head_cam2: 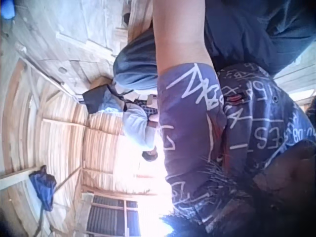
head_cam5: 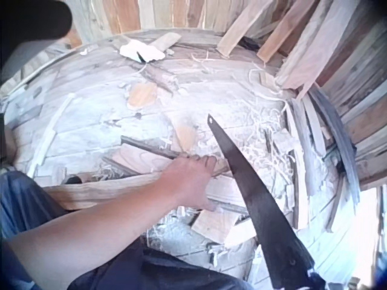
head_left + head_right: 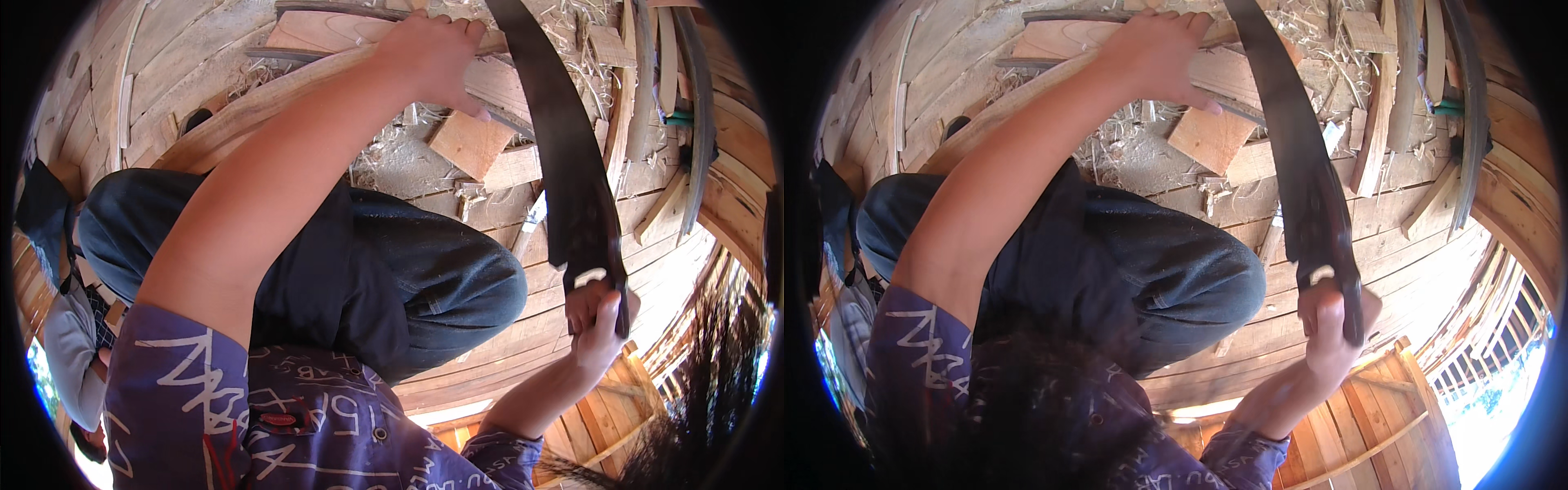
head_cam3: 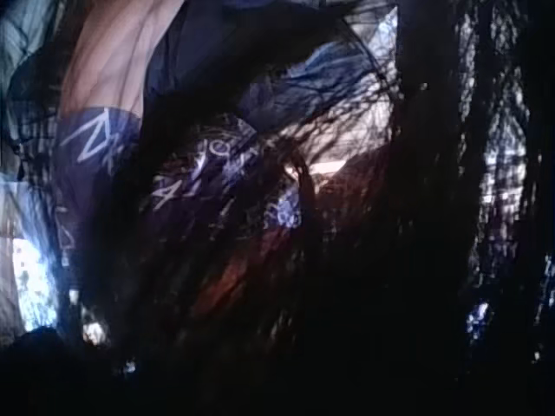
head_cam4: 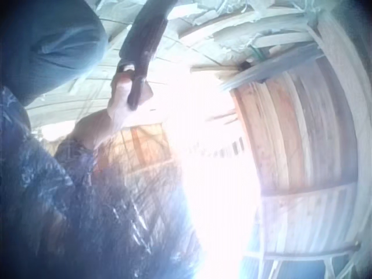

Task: The person holds a piece of wood against a larger block on the floor and saws through it using a hand saw.

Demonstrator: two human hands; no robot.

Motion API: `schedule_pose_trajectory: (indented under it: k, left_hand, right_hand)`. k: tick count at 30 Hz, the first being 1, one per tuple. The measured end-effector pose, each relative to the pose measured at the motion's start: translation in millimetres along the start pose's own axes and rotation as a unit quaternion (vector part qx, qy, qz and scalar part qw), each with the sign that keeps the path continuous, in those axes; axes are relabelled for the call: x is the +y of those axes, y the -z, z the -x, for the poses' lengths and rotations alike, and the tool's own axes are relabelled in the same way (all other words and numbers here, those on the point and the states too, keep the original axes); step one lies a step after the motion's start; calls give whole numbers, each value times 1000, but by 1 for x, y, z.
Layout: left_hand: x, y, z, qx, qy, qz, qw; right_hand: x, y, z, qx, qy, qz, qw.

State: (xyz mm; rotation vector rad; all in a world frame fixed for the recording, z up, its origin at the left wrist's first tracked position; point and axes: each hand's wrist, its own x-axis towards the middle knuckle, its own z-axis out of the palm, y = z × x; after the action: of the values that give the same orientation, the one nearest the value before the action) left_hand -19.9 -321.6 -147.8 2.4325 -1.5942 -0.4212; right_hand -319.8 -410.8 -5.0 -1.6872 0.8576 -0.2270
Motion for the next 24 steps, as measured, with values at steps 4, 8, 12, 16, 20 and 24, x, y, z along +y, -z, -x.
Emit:
schedule_pose_trajectory:
  k: [4,8,12,16,20,24]
  left_hand:
    - [-3,-5,-1,2,7,5,1000]
    - [-2,12,-1,-26,-2,47,999]
    - [3,22,-1,-44,18,50,998]
    - [0,17,-5,-32,12,47,998]
    - [-6,-17,-6,25,18,11,999]
    - [-4,-14,-8,15,10,12,1000]
  right_hand:
    - [-11,-27,-56,-14,-24,16,999]
    - [-6,-14,-32,-24,-33,27,999]
    - [-7,21,43,4,-20,14,1000]
    - [-30,43,107,25,-46,60,997]
    - [-23,47,92,-6,19,-27,999]
    - [5,15,37,8,20,5,1000]
